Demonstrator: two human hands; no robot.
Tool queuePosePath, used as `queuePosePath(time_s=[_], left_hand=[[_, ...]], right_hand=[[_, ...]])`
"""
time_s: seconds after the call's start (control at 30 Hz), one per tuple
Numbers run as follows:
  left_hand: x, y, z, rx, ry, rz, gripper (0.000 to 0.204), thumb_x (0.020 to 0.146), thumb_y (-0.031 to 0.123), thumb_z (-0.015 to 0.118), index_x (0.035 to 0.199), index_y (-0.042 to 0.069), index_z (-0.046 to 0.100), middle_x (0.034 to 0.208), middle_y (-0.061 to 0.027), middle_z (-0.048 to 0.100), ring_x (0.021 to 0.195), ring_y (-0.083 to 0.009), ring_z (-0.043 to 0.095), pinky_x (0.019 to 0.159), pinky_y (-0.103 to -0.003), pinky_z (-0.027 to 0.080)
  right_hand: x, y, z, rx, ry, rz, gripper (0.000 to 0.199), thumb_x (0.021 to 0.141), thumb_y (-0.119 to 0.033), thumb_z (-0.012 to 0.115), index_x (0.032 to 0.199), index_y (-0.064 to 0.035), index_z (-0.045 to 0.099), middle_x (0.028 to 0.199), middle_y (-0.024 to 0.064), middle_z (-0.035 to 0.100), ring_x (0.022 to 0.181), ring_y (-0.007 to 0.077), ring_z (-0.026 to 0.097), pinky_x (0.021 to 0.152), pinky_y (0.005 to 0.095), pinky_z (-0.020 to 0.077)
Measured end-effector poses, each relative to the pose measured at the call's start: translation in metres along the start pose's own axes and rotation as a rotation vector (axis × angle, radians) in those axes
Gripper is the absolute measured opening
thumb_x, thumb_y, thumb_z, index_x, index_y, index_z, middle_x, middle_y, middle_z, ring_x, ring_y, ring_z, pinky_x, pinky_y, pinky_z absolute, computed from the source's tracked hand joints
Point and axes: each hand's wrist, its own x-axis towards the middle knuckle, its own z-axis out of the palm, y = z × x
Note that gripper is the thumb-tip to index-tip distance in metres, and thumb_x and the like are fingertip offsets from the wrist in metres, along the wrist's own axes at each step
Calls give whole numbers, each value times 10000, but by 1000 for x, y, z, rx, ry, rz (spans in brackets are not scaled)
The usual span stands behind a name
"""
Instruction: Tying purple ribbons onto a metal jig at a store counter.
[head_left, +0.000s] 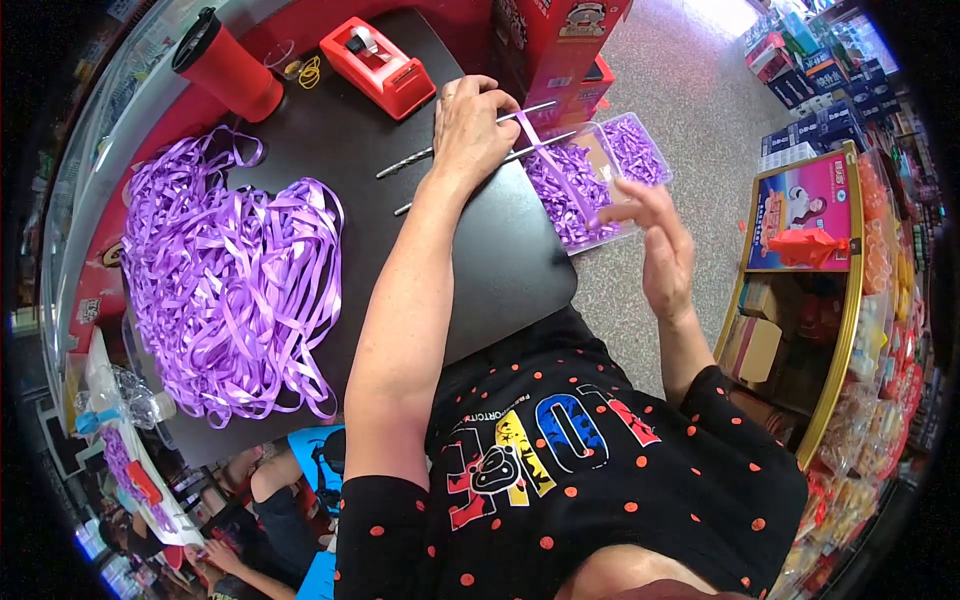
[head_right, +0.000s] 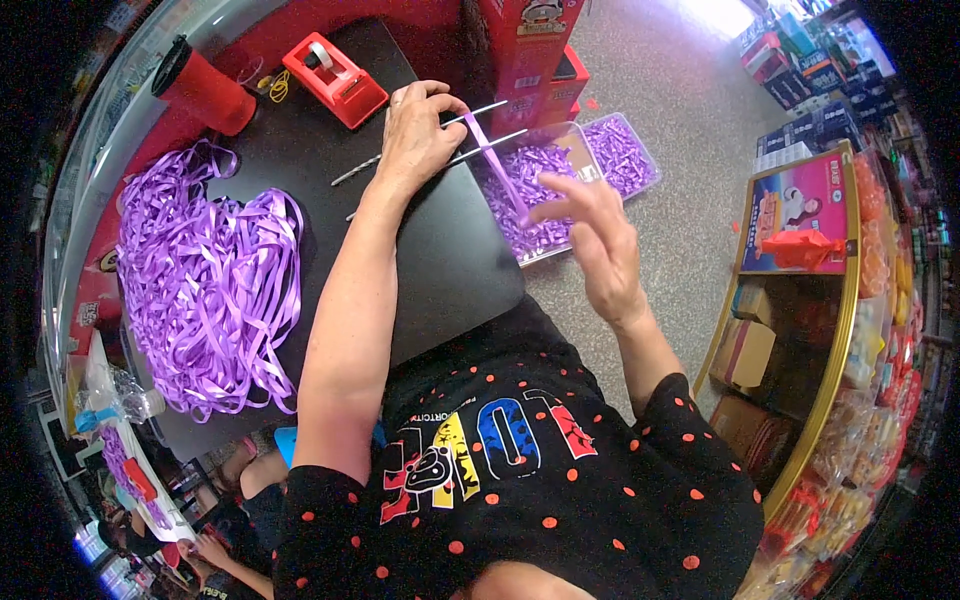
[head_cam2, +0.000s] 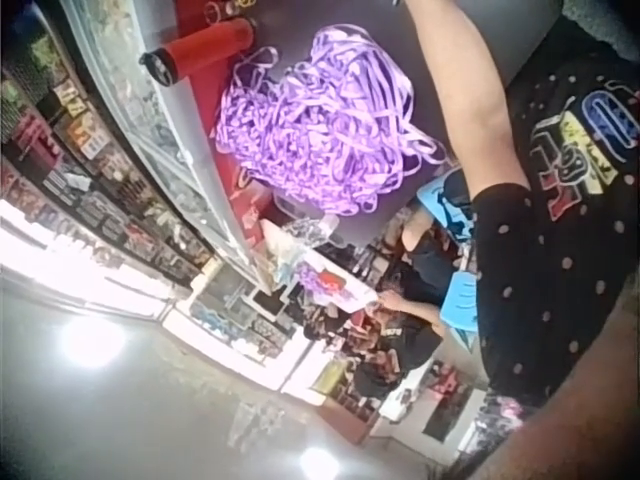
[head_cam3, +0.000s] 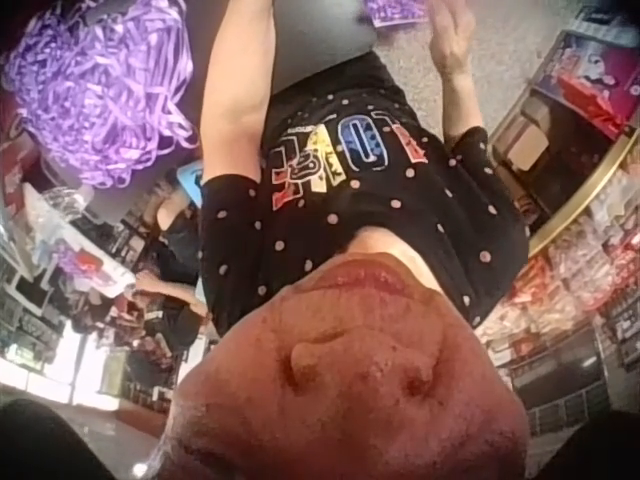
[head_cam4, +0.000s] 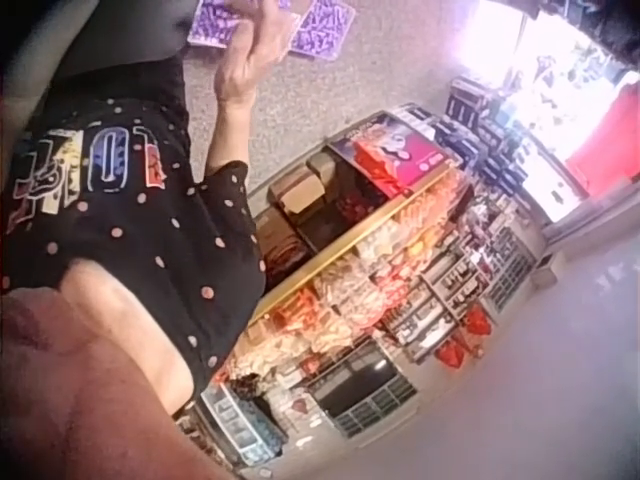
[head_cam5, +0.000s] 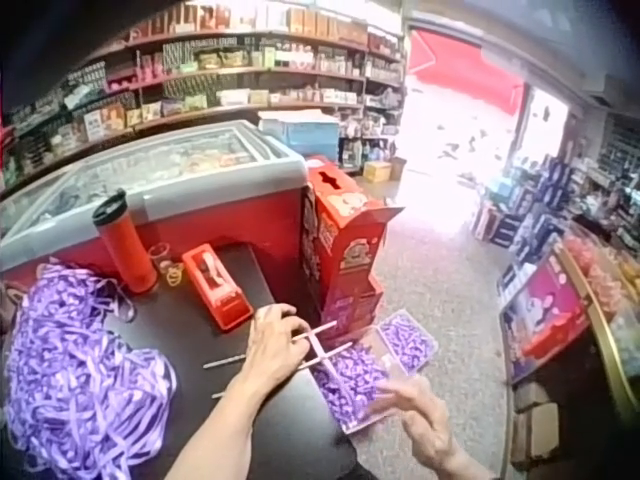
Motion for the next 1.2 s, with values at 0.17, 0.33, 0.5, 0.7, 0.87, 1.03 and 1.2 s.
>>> queuePosePath(time_s=[0.17,0.33,0.5,0.7,0.87,1.03,1.2], left_hand=[[2,3,1,6,-9,11,226,663,159,622,858,112,725,1157,-118,576,1137,-315,470,984,-410,379],[1,2,1,-11,-5,-11,220,666,163,628,857,117,726,1164,-111,570,1142,-310,465,985,-415,377],[1,1,4,-2,12,-5,223,664,163,630,860,120,727,1163,-99,571,1150,-300,460,995,-412,364],[2,3,3,-1,7,12,212,669,152,629,854,118,727,1167,-97,574,1148,-298,467,984,-415,369],[2,2,3,13,6,16,211,674,153,629,857,120,727,1169,-98,577,1145,-298,473,984,-410,374],[1,1,2,5,8,12,211,668,155,627,851,115,724,1165,-101,580,1145,-301,474,984,-408,373],[2,3,2,-6,4,14,214,663,154,624,848,112,723,1161,-104,581,1144,-302,474,983,-407,373]], right_hand=[[60,-10,5,193,-14,-16,421,955,-292,369,1249,-44,540,864,63,685,809,157,526,884,331,332],[73,-21,2,36,-235,-56,343,932,-213,433,1193,-51,587,754,9,681,742,119,516,797,321,338],[23,-5,-11,-103,-251,-7,328,894,-192,484,1165,-56,608,747,8,676,708,143,483,768,322,342],[-18,10,-4,-208,-177,118,332,882,-238,543,1165,-78,608,832,0,684,768,175,489,823,336,344],[-18,13,-2,-304,-219,61,327,884,-228,551,1171,-82,604,835,-2,683,759,177,485,820,333,338],[-18,12,-5,-260,-188,61,339,880,-235,556,1175,-75,602,823,0,679,760,171,486,830,334,333],[-7,9,-11,118,23,124,342,912,-231,478,1167,-36,595,844,53,676,839,131,542,860,315,348]])
